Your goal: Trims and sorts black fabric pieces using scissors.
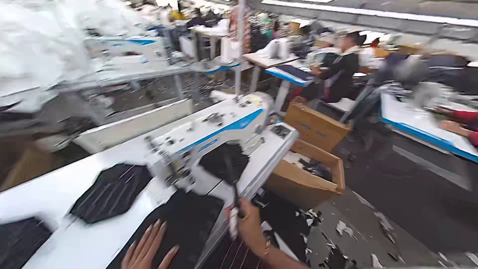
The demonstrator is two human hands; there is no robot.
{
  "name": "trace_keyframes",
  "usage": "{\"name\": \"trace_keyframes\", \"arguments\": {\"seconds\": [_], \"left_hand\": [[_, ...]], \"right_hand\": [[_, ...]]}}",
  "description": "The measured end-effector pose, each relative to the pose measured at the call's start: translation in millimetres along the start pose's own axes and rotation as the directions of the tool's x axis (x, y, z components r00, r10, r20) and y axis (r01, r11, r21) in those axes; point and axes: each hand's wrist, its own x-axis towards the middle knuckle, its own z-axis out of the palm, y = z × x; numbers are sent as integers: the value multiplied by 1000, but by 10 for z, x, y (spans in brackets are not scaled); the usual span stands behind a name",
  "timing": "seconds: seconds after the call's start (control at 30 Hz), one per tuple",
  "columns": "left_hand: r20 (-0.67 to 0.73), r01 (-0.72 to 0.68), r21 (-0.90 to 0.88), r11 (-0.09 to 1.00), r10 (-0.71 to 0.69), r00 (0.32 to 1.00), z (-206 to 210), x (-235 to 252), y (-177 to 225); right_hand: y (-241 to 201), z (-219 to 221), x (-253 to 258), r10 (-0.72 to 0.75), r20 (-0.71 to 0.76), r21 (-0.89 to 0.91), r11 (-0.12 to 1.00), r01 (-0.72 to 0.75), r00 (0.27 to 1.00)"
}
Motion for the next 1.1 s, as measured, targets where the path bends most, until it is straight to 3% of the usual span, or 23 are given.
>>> {"name": "trace_keyframes", "arguments": {"seconds": [0.07, 0.2, 0.33, 0.43, 0.57, 0.7, 0.87, 1.1], "left_hand": [[-221, -90, 84, 992, 107, 969, 364, -56, -391], [-134, -39, 53, 998, 45, 990, 298, 13, -373], [-33, -2, 32, 999, 3, 999, 244, 31, -353], [-36, -15, 25, 1000, 16, 999, 207, 42, -370], [-133, -56, 10, 998, 57, 990, 199, 69, -462], [-274, -71, 10, 997, 71, 959, 256, -30, -241], [-102, -18, 30, 999, 21, 995, 329, -123, -157], [-1, -32, 29, 999, 32, 999, 250, -84, -175]], "right_hand": [[19, -137, -67, 27, 23, -25, 999, -27, 999], [-163, -518, -197, 259, 296, -33, 965, -261, 919], [-198, -952, -446, 447, 632, -166, 876, -453, 633], [-248, -1226, -613, 533, 689, -231, 804, -548, 491], [-235, -1447, -600, 517, 751, -201, 772, -603, 411], [-244, -1316, -547, 573, 747, -286, 736, -613, 339], [-303, -946, -450, 552, 798, -324, 732, -599, 243], [-281, -628, -317, 540, 810, -370, 773, -515, 228]]}}
